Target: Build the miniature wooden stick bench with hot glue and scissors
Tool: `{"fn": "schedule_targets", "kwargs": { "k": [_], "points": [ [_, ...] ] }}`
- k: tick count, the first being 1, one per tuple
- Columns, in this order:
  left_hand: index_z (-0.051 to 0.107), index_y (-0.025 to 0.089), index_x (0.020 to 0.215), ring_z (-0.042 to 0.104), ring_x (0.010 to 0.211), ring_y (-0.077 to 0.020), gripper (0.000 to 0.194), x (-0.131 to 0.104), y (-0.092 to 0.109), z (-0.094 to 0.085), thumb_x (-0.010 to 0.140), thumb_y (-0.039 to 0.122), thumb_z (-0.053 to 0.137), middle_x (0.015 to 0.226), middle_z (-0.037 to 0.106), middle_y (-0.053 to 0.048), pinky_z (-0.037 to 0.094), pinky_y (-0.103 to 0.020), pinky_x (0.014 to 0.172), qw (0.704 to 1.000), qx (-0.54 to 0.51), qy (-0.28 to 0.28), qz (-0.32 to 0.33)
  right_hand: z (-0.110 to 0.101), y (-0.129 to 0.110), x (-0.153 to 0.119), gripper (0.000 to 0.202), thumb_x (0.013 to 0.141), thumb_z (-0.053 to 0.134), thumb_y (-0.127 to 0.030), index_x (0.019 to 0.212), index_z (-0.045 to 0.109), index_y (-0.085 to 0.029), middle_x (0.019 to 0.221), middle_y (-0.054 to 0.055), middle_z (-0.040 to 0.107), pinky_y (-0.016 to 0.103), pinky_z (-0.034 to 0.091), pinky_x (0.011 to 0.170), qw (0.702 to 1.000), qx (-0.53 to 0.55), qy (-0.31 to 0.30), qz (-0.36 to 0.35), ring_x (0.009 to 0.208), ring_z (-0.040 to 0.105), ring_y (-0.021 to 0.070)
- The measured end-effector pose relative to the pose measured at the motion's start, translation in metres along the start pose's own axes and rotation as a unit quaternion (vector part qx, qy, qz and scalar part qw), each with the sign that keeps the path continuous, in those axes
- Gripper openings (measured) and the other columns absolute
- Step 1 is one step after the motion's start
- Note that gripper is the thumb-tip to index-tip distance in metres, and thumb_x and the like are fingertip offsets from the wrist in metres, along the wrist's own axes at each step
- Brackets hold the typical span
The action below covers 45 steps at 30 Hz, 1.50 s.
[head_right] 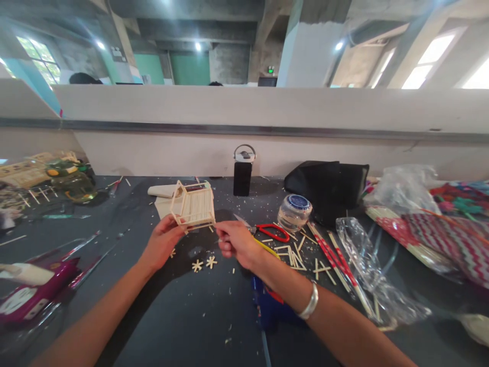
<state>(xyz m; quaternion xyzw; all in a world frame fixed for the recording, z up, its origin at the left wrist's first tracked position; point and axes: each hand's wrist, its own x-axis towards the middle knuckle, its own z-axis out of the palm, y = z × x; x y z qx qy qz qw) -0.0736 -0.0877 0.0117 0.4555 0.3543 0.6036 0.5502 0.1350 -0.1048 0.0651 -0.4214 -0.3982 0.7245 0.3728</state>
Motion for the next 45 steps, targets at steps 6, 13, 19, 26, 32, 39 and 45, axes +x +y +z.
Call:
{"fn": "schedule_targets", "kwargs": {
  "k": [6, 13, 19, 26, 32, 39, 45],
  "points": [
    [0.068, 0.02, 0.084, 0.059, 0.082, -0.0163, 0.016, 0.01, -0.006, -0.003, 0.072, 0.028, 0.074, 0.085, 0.068, 0.0, 0.043, -0.026, 0.078, 0.991, 0.133, -0.033, 0.001, -0.03, -0.02, -0.026, 0.029, 0.068, 0.06, -0.027, 0.049, 0.039, -0.02, 0.042, -0.011, 0.024, 0.017, 0.012, 0.033, 1.0, -0.017, 0.004, -0.012, 0.037, 0.019, 0.0031],
    [0.066, 0.023, 0.106, 0.061, 0.094, -0.022, 0.036, 0.017, -0.002, -0.009, 0.071, 0.031, 0.071, 0.095, 0.071, -0.001, 0.042, -0.032, 0.088, 0.99, 0.137, 0.031, -0.021, -0.047, -0.022, -0.025, 0.024, 0.065, 0.061, -0.027, 0.05, 0.044, -0.018, 0.046, -0.011, 0.025, 0.017, 0.018, 0.035, 0.999, -0.017, -0.017, -0.024, 0.038, 0.024, 0.0031],
    [0.069, 0.021, 0.101, 0.062, 0.088, -0.0226, 0.038, 0.02, -0.003, -0.013, 0.063, 0.029, 0.074, 0.087, 0.072, -0.002, 0.044, -0.032, 0.083, 0.985, 0.15, 0.073, -0.032, -0.053, -0.013, -0.016, 0.032, 0.073, 0.064, -0.047, 0.066, 0.057, -0.016, 0.052, -0.007, 0.039, 0.02, 0.03, 0.04, 0.991, -0.118, -0.006, -0.059, 0.043, 0.037, 0.0058],
    [0.071, 0.02, 0.095, 0.059, 0.084, -0.0202, 0.036, 0.021, -0.003, -0.018, 0.06, 0.025, 0.076, 0.087, 0.068, -0.002, 0.041, -0.03, 0.081, 0.972, 0.201, 0.118, -0.024, -0.064, 0.0, 0.001, 0.019, 0.08, 0.052, -0.032, 0.081, 0.062, -0.016, 0.058, -0.003, 0.052, 0.022, 0.039, 0.045, 0.951, -0.283, 0.05, -0.112, 0.05, 0.05, 0.0106],
    [0.071, 0.024, 0.088, 0.051, 0.08, -0.0194, 0.035, 0.007, 0.022, -0.008, 0.06, 0.004, 0.068, 0.084, 0.059, 0.0, 0.04, -0.027, 0.079, 0.918, 0.283, 0.209, 0.185, -0.066, 0.007, 0.006, 0.014, 0.076, 0.06, -0.015, 0.087, 0.068, -0.018, 0.083, 0.003, 0.065, 0.028, 0.045, 0.07, 0.864, -0.462, 0.047, -0.192, 0.073, 0.058, 0.0157],
    [0.075, 0.025, 0.084, 0.055, 0.083, -0.025, 0.017, -0.031, 0.015, 0.042, 0.072, 0.014, 0.071, 0.082, 0.066, -0.007, 0.04, -0.036, 0.086, 0.944, 0.278, -0.055, 0.168, -0.066, 0.018, 0.012, 0.007, 0.071, 0.071, -0.014, 0.075, 0.069, -0.019, 0.08, 0.004, 0.061, 0.031, 0.04, 0.077, 0.795, -0.566, -0.018, -0.217, 0.081, 0.055, 0.0203],
    [0.069, 0.024, 0.102, 0.057, 0.092, -0.0267, 0.022, -0.03, -0.009, 0.048, 0.082, 0.032, 0.064, 0.095, 0.065, -0.01, 0.044, -0.039, 0.081, 0.83, 0.486, -0.185, 0.202, -0.062, 0.007, 0.004, 0.012, 0.083, 0.058, -0.015, 0.072, 0.061, -0.018, 0.075, 0.002, 0.059, 0.028, 0.038, 0.071, 0.802, -0.55, -0.005, -0.233, 0.073, 0.054, 0.0163]
  ]
}}
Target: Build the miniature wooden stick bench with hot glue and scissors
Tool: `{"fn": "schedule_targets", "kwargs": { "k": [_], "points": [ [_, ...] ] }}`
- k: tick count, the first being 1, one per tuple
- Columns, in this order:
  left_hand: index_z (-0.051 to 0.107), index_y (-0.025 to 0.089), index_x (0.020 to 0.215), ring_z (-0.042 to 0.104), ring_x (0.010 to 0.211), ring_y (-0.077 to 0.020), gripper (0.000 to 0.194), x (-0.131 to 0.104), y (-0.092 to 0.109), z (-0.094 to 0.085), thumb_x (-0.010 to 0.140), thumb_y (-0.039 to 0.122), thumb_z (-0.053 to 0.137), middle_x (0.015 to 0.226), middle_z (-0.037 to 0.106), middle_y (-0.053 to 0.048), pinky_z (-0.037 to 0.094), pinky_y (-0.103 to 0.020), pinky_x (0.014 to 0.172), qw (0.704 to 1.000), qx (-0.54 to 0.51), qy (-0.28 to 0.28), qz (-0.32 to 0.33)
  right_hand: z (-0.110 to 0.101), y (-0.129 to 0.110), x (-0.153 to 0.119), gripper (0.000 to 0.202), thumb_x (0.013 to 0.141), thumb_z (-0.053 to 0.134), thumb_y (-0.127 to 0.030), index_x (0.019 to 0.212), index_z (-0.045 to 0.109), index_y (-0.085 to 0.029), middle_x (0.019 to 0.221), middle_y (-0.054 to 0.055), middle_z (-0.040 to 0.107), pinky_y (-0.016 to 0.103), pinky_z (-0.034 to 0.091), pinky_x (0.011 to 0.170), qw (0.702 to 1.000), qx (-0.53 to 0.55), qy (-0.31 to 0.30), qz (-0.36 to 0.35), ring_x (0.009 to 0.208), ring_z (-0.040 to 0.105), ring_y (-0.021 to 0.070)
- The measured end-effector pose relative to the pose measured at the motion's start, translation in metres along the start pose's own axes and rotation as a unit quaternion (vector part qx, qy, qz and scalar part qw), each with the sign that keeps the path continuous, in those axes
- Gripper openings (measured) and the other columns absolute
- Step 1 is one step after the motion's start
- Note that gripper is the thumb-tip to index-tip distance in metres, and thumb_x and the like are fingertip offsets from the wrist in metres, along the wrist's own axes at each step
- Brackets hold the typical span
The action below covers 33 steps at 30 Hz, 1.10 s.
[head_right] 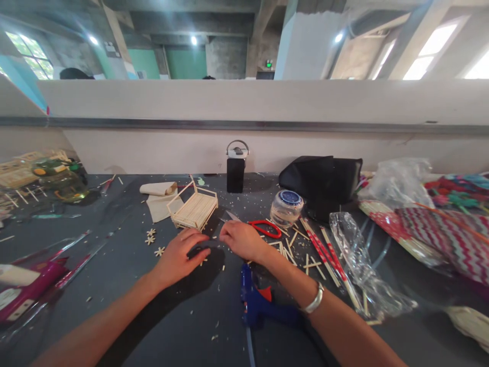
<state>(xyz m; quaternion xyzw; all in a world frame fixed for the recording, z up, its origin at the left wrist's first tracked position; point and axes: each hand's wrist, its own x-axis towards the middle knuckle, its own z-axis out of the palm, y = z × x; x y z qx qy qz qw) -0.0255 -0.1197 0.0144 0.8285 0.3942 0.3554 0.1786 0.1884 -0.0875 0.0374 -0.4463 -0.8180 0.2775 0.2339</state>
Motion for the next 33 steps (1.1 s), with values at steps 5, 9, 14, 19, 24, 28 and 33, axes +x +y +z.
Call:
{"fn": "schedule_targets", "kwargs": {
  "k": [5, 9, 14, 19, 24, 28, 33],
  "points": [
    [0.068, 0.022, 0.1, 0.056, 0.093, -0.0287, 0.031, 0.0, -0.007, 0.0, 0.076, 0.041, 0.071, 0.097, 0.066, -0.01, 0.045, -0.042, 0.081, 0.995, 0.059, -0.075, 0.021, -0.014, -0.012, -0.004, 0.017, 0.091, 0.048, -0.029, 0.077, 0.054, -0.02, 0.071, -0.002, 0.055, 0.024, 0.04, 0.064, 0.994, 0.111, 0.019, 0.0, 0.067, 0.05, 0.0129],
    [0.068, 0.021, 0.088, 0.057, 0.087, -0.0245, 0.011, -0.001, -0.005, 0.002, 0.082, 0.019, 0.06, 0.087, 0.066, -0.008, 0.044, -0.039, 0.08, 0.996, 0.032, -0.068, 0.04, -0.008, -0.016, -0.006, 0.023, 0.089, 0.054, -0.039, 0.08, 0.058, -0.018, 0.082, 0.0, 0.059, 0.025, 0.043, 0.067, 0.947, 0.32, 0.005, 0.008, 0.068, 0.051, 0.0114],
    [0.064, 0.019, 0.086, 0.059, 0.091, -0.0218, 0.02, -0.003, 0.0, 0.002, 0.074, 0.007, 0.055, 0.093, 0.063, -0.007, 0.045, -0.036, 0.083, 0.998, -0.018, -0.051, 0.007, 0.005, -0.021, -0.006, 0.027, 0.085, 0.065, -0.041, 0.077, 0.054, -0.017, 0.101, 0.01, 0.067, 0.029, 0.046, 0.073, 0.846, 0.531, -0.051, 0.026, 0.088, 0.062, 0.0174],
    [0.057, 0.017, 0.107, 0.059, 0.1, -0.0227, 0.047, -0.005, 0.003, 0.0, 0.063, 0.001, 0.051, 0.106, 0.064, -0.007, 0.043, -0.039, 0.094, 0.987, -0.136, -0.063, -0.054, 0.01, -0.027, -0.006, 0.025, 0.084, 0.069, -0.035, 0.077, 0.053, -0.017, 0.076, 0.003, 0.065, 0.028, 0.05, 0.065, 0.775, 0.626, -0.063, 0.056, 0.07, 0.063, 0.0142],
    [0.043, 0.019, 0.133, 0.05, 0.122, -0.0244, 0.06, -0.007, 0.003, 0.001, 0.076, 0.012, 0.06, 0.13, 0.056, -0.01, 0.036, -0.041, 0.105, 0.933, -0.342, -0.093, -0.062, 0.015, -0.032, -0.007, 0.022, 0.084, 0.069, -0.031, 0.076, 0.054, -0.017, 0.076, 0.001, 0.062, 0.029, 0.053, 0.072, 0.75, 0.658, -0.021, 0.058, 0.073, 0.063, 0.013],
    [0.049, 0.016, 0.127, 0.06, 0.1, -0.0213, 0.047, -0.006, 0.004, 0.005, 0.084, 0.029, 0.063, 0.105, 0.065, -0.008, 0.045, -0.036, 0.092, 0.935, -0.322, -0.104, -0.105, 0.017, -0.032, -0.007, 0.021, 0.085, 0.068, -0.031, 0.078, 0.054, -0.017, 0.078, 0.002, 0.062, 0.027, 0.052, 0.066, 0.743, 0.666, -0.027, 0.058, 0.072, 0.064, 0.0138],
    [0.065, 0.013, 0.11, 0.059, 0.075, -0.0165, 0.031, -0.004, 0.004, 0.001, 0.087, 0.032, 0.056, 0.078, 0.066, -0.004, 0.046, -0.029, 0.074, 0.947, -0.257, -0.123, -0.151, 0.005, -0.031, -0.007, 0.022, 0.081, 0.072, -0.025, 0.075, 0.053, -0.017, 0.072, -0.002, 0.055, 0.024, 0.05, 0.064, 0.719, 0.692, -0.008, 0.056, 0.067, 0.058, 0.0101]
  ]
}}
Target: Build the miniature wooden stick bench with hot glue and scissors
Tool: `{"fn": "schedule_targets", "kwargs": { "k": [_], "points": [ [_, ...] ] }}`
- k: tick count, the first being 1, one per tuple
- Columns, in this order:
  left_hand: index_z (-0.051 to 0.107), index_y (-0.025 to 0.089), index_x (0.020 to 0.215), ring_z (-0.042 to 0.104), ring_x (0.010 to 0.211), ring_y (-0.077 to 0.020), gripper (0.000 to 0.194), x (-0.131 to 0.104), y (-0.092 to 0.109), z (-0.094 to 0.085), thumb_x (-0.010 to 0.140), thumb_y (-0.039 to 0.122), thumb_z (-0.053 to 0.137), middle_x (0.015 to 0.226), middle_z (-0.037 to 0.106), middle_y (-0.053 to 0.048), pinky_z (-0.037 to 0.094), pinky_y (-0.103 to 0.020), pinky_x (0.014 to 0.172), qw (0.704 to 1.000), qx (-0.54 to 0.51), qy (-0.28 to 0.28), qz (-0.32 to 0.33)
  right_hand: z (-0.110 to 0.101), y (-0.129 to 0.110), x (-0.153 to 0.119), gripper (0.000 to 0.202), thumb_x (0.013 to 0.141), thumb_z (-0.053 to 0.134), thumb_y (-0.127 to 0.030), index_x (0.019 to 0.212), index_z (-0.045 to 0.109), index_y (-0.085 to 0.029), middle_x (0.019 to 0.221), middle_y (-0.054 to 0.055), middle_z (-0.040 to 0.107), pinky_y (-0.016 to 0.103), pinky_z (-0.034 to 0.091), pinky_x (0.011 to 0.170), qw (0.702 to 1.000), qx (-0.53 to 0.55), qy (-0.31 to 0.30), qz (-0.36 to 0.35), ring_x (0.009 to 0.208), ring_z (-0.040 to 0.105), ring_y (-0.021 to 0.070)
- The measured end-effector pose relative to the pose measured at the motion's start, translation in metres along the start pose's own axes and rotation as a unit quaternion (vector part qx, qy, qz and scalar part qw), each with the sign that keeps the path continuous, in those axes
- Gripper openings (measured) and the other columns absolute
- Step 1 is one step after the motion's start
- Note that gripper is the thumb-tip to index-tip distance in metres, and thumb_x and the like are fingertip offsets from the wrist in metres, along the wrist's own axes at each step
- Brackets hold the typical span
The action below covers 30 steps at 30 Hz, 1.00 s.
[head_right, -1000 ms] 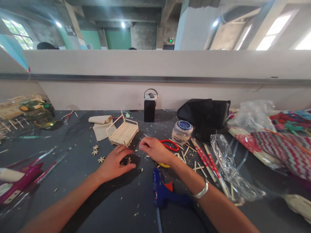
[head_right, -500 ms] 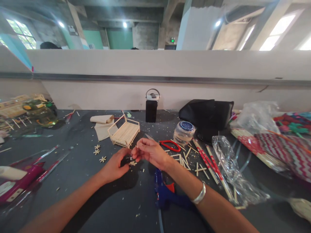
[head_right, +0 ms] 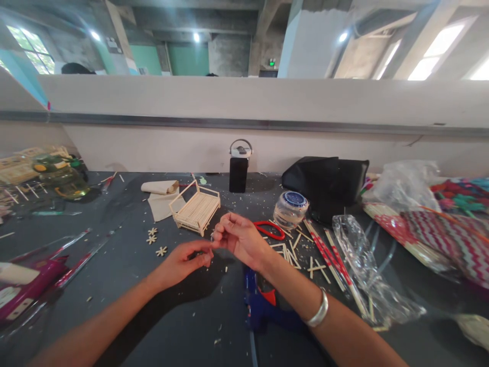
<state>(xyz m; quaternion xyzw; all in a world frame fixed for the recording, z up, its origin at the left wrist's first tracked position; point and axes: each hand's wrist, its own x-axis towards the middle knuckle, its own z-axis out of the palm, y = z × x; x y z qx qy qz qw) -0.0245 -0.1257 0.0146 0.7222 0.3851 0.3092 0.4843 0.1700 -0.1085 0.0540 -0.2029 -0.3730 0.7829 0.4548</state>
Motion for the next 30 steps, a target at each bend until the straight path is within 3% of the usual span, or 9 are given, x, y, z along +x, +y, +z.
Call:
{"fn": "schedule_targets", "kwargs": {
  "k": [3, 6, 8, 11, 14, 18, 20, 24, 30],
  "points": [
    [0.069, 0.013, 0.105, 0.058, 0.07, -0.0149, 0.031, -0.001, 0.001, -0.005, 0.089, 0.033, 0.051, 0.07, 0.065, -0.002, 0.043, -0.027, 0.069, 1.0, 0.012, -0.016, -0.014, -0.006, -0.012, 0.0, 0.022, 0.08, 0.073, -0.025, 0.076, 0.053, -0.017, 0.07, -0.004, 0.05, 0.022, 0.045, 0.058, 1.0, -0.009, 0.014, -0.019, 0.062, 0.052, 0.0077],
    [0.069, 0.013, 0.104, 0.054, 0.063, -0.0134, 0.034, -0.001, 0.001, -0.008, 0.09, 0.036, 0.048, 0.064, 0.06, 0.0, 0.04, -0.025, 0.062, 0.999, 0.042, 0.005, -0.024, -0.015, -0.015, 0.001, 0.019, 0.08, 0.071, -0.028, 0.088, 0.055, -0.02, 0.064, -0.006, 0.048, 0.024, 0.043, 0.054, 0.991, -0.122, 0.04, -0.031, 0.057, 0.048, 0.009],
    [0.069, 0.014, 0.105, 0.049, 0.057, -0.0123, 0.036, -0.001, 0.002, -0.008, 0.092, 0.038, 0.046, 0.059, 0.055, 0.002, 0.037, -0.024, 0.057, 0.997, 0.072, 0.024, -0.03, -0.019, -0.011, 0.002, 0.023, 0.082, 0.067, -0.03, 0.101, 0.057, -0.021, 0.061, -0.007, 0.049, 0.026, 0.042, 0.054, 0.963, -0.264, 0.046, -0.024, 0.054, 0.048, 0.0101],
    [0.066, 0.015, 0.111, 0.044, 0.054, -0.0118, 0.036, -0.002, 0.007, -0.006, 0.092, 0.039, 0.046, 0.057, 0.049, 0.004, 0.033, -0.023, 0.053, 0.994, 0.097, 0.044, -0.018, -0.02, 0.001, 0.003, 0.038, 0.079, 0.069, -0.031, 0.114, 0.059, -0.02, 0.062, -0.007, 0.051, 0.026, 0.039, 0.056, 0.892, -0.452, 0.006, 0.0, 0.054, 0.047, 0.0098],
    [0.054, 0.016, 0.127, 0.045, 0.056, -0.0122, 0.043, -0.006, 0.012, -0.003, 0.093, 0.041, 0.045, 0.059, 0.049, 0.004, 0.033, -0.024, 0.055, 0.996, 0.072, 0.043, 0.009, -0.015, 0.012, 0.003, 0.046, 0.072, 0.076, -0.033, 0.114, 0.062, -0.019, 0.066, -0.007, 0.05, 0.024, 0.037, 0.054, 0.864, -0.5, -0.042, 0.039, 0.057, 0.046, 0.0097],
    [0.033, 0.017, 0.144, 0.046, 0.059, -0.0125, 0.057, -0.01, 0.012, -0.003, 0.094, 0.041, 0.045, 0.065, 0.051, 0.004, 0.035, -0.025, 0.057, 1.0, 0.017, -0.002, 0.023, -0.01, 0.014, 0.004, 0.017, 0.076, 0.069, -0.032, 0.08, 0.068, -0.015, 0.062, -0.003, 0.054, 0.024, 0.035, 0.05, 0.879, -0.474, -0.016, 0.047, 0.053, 0.046, 0.0096],
    [0.025, 0.017, 0.147, 0.045, 0.06, -0.0124, 0.063, -0.009, 0.009, -0.004, 0.093, 0.04, 0.046, 0.068, 0.052, 0.003, 0.036, -0.026, 0.057, 0.999, -0.036, -0.018, 0.016, -0.012, 0.01, 0.005, 0.019, 0.077, 0.068, -0.032, 0.068, 0.064, -0.016, 0.058, -0.004, 0.052, 0.024, 0.033, 0.048, 0.906, -0.422, 0.02, 0.024, 0.05, 0.044, 0.0089],
    [0.025, 0.014, 0.147, 0.045, 0.055, -0.0116, 0.064, -0.006, 0.002, -0.008, 0.093, 0.044, 0.042, 0.067, 0.054, 0.002, 0.036, -0.025, 0.054, 0.983, -0.18, -0.012, -0.025, -0.018, -0.003, 0.006, 0.028, 0.075, 0.071, -0.037, 0.063, 0.056, -0.017, 0.058, -0.005, 0.045, 0.023, 0.037, 0.05, 0.979, -0.19, 0.065, -0.026, 0.051, 0.042, 0.0088],
    [0.022, 0.018, 0.148, 0.046, 0.048, -0.0105, 0.074, -0.005, 0.001, -0.006, 0.091, 0.064, 0.03, 0.066, 0.055, 0.001, 0.037, -0.022, 0.046, 0.954, -0.29, -0.035, -0.07, -0.014, -0.004, 0.005, 0.029, 0.079, 0.066, -0.033, 0.06, 0.05, -0.018, 0.091, 0.005, 0.063, 0.026, 0.044, 0.06, 0.991, -0.106, 0.057, -0.057, 0.08, 0.056, 0.0157]
  ]
}}
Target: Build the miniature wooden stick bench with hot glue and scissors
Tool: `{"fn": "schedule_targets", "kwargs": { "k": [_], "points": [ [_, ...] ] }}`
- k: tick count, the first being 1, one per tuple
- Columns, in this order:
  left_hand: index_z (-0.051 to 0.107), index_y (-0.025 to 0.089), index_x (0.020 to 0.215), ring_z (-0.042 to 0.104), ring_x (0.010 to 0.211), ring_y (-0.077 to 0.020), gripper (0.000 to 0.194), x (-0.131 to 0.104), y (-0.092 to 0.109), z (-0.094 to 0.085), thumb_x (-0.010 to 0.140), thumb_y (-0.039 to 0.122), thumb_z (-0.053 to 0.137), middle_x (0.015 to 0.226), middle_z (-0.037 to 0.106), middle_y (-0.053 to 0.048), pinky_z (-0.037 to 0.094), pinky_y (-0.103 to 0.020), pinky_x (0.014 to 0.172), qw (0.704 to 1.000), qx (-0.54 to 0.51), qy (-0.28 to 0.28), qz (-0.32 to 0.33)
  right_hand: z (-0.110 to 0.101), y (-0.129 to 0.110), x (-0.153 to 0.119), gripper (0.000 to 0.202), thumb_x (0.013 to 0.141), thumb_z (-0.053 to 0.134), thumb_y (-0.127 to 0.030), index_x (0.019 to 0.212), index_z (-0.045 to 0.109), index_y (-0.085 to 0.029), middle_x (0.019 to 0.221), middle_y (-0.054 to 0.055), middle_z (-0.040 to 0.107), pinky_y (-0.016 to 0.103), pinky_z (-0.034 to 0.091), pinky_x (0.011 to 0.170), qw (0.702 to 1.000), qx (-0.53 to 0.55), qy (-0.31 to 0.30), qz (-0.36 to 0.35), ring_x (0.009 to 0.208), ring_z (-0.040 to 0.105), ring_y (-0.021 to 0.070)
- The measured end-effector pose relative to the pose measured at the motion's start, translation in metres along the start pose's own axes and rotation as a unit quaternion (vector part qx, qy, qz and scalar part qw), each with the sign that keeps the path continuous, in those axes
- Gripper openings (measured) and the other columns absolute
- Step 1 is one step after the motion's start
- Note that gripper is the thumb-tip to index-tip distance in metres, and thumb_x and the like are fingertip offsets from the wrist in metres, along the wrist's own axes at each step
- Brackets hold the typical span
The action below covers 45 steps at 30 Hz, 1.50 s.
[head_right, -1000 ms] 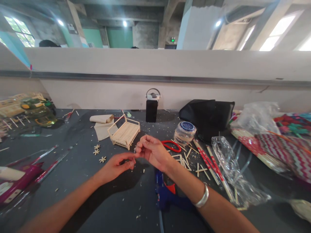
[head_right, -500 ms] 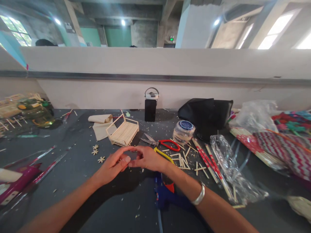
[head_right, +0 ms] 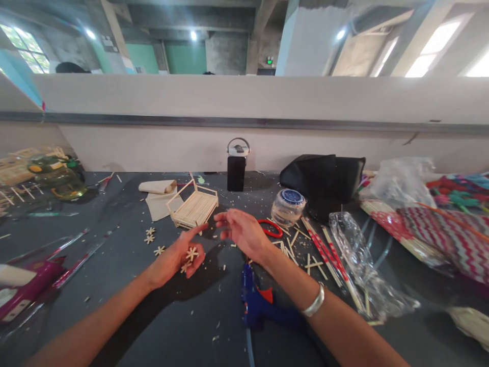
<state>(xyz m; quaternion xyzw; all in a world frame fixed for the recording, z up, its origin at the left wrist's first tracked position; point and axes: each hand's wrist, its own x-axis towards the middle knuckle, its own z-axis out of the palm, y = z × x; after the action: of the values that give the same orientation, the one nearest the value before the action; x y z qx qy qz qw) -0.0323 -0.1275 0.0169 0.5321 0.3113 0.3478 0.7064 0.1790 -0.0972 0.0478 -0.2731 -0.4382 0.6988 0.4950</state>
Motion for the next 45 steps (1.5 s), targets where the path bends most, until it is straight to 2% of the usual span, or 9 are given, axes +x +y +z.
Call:
{"fn": "schedule_targets", "kwargs": {
  "k": [4, 9, 12, 16, 20, 27, 35, 41, 45],
  "points": [
    [0.016, 0.021, 0.15, 0.045, 0.043, -0.0107, 0.084, 0.0, 0.0, 0.002, 0.086, 0.074, 0.026, 0.065, 0.057, 0.0, 0.033, -0.02, 0.038, 0.999, -0.02, -0.032, -0.034, 0.01, 0.009, -0.006, 0.012, 0.08, 0.067, -0.032, 0.085, 0.067, -0.021, 0.093, 0.005, 0.065, 0.026, 0.043, 0.057, 0.982, -0.183, -0.046, 0.004, 0.079, 0.058, 0.0162],
    [0.008, 0.021, 0.152, 0.048, 0.042, -0.0109, 0.089, -0.002, 0.002, 0.005, 0.084, 0.074, 0.033, 0.064, 0.059, 0.0, 0.033, -0.019, 0.038, 0.999, -0.029, -0.001, -0.04, 0.018, 0.015, -0.011, 0.045, 0.072, 0.076, -0.027, 0.116, 0.066, -0.024, 0.088, 0.001, 0.062, 0.028, 0.046, 0.068, 0.906, -0.402, -0.124, -0.033, 0.075, 0.057, 0.0149],
    [0.005, 0.021, 0.152, 0.05, 0.042, -0.0116, 0.088, -0.003, 0.0, 0.009, 0.086, 0.072, 0.032, 0.063, 0.061, -0.001, 0.033, -0.019, 0.038, 0.999, -0.015, -0.001, -0.046, 0.022, 0.014, -0.013, 0.038, 0.072, 0.078, -0.027, 0.109, 0.069, -0.023, 0.082, 0.0, 0.059, 0.027, 0.045, 0.068, 0.874, -0.461, -0.143, -0.064, 0.072, 0.056, 0.0144],
    [0.004, 0.021, 0.152, 0.051, 0.044, -0.0112, 0.087, -0.005, -0.002, 0.012, 0.087, 0.07, 0.036, 0.065, 0.062, -0.002, 0.036, -0.019, 0.04, 0.998, 0.006, -0.034, -0.046, 0.024, 0.01, -0.014, 0.002, 0.08, 0.067, -0.019, 0.08, 0.069, -0.019, 0.076, 0.0, 0.062, 0.026, 0.043, 0.068, 0.858, -0.488, -0.138, -0.084, 0.071, 0.057, 0.0138],
    [0.016, 0.021, 0.15, 0.048, 0.044, -0.0094, 0.077, -0.005, 0.001, 0.006, 0.09, 0.059, 0.044, 0.063, 0.059, 0.001, 0.032, -0.018, 0.039, 0.997, 0.035, -0.04, -0.056, 0.013, 0.001, -0.011, 0.012, 0.084, 0.062, -0.025, 0.073, 0.062, -0.019, 0.065, -0.003, 0.056, 0.024, 0.038, 0.058, 0.905, -0.417, -0.071, -0.05, 0.06, 0.049, 0.011],
    [0.053, 0.014, 0.129, 0.04, 0.045, -0.0066, 0.055, -0.003, 0.006, -0.008, 0.085, 0.047, 0.059, 0.06, 0.051, 0.004, 0.031, -0.019, 0.043, 0.985, 0.155, -0.036, -0.065, -0.008, -0.031, -0.004, 0.026, 0.079, 0.069, -0.034, 0.066, 0.052, -0.019, 0.06, -0.005, 0.039, 0.024, 0.032, 0.051, 0.994, -0.108, 0.021, -0.022, 0.052, 0.036, 0.0088],
    [0.064, 0.02, 0.115, 0.049, 0.057, -0.0093, 0.039, -0.006, 0.016, -0.016, 0.083, 0.04, 0.06, 0.07, 0.057, 0.002, 0.039, -0.022, 0.055, 0.951, 0.306, -0.021, -0.043, -0.025, -0.086, -0.006, 0.03, 0.071, 0.063, -0.016, 0.055, 0.038, -0.019, 0.056, -0.007, 0.023, 0.019, 0.027, 0.041, 0.98, 0.062, 0.128, -0.138, 0.047, 0.02, 0.0079],
    [0.065, 0.015, 0.109, 0.041, 0.047, -0.0087, 0.039, -0.009, 0.028, -0.03, 0.081, 0.043, 0.059, 0.057, 0.046, 0.005, 0.031, -0.021, 0.045, 0.957, 0.268, 0.107, -0.038, -0.032, -0.109, -0.014, 0.035, 0.077, 0.065, -0.018, 0.056, 0.037, -0.02, 0.053, -0.008, 0.021, 0.016, 0.028, 0.04, 0.961, 0.106, 0.129, -0.218, 0.045, 0.02, 0.0074],
    [0.067, 0.015, 0.099, 0.04, 0.045, -0.0097, 0.036, -0.007, 0.029, -0.038, 0.08, 0.044, 0.059, 0.049, 0.043, 0.006, 0.03, -0.022, 0.045, 0.937, 0.304, 0.169, -0.037, -0.029, -0.113, -0.019, 0.036, 0.078, 0.063, -0.017, 0.056, 0.036, -0.02, 0.052, -0.008, 0.024, 0.017, 0.027, 0.037, 0.955, 0.125, 0.136, -0.233, 0.043, 0.021, 0.0067]
  ]
}}
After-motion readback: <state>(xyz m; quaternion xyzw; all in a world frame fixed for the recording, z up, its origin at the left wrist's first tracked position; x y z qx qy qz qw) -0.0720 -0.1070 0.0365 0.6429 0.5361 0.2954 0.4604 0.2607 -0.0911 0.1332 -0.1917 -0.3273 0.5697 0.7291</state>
